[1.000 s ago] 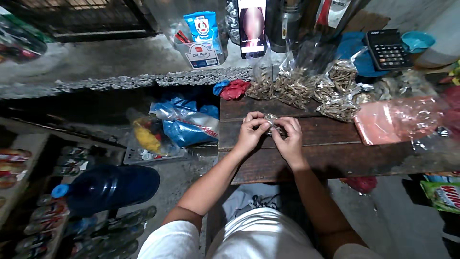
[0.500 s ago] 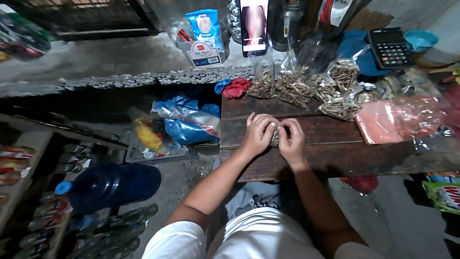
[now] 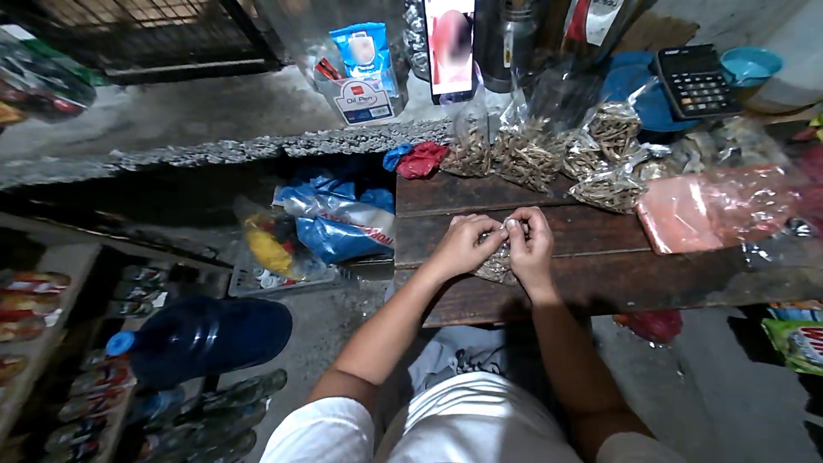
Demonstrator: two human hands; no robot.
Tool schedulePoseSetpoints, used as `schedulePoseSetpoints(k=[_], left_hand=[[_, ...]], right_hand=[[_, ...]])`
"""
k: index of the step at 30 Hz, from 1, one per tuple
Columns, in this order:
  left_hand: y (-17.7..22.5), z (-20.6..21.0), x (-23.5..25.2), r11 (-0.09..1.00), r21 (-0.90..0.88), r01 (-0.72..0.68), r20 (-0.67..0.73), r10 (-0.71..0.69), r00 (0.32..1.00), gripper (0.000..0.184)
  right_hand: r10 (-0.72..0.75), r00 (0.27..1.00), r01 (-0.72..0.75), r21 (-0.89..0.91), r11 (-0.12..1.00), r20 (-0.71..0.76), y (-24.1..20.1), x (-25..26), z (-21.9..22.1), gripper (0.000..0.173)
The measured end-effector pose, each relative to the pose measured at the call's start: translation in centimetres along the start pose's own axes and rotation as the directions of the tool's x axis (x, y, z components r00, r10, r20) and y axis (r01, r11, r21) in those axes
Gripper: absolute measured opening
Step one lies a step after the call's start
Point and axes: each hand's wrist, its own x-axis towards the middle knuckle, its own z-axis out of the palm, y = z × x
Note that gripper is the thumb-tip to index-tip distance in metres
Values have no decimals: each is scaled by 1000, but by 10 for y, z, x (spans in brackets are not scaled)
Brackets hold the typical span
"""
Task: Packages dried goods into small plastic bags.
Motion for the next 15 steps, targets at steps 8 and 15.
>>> schedulePoseSetpoints(k=[8,15], left_hand=[[-3,0,-1,999,-5,-48,-25,48,999,29],[-10,0,-10,987,56,-148,-25,149,988,41]], right_hand=[[26,1000,-25,46,999,-12,2,3,1,16],[-53,973,57,-10,998,224,11,7,-7,31]])
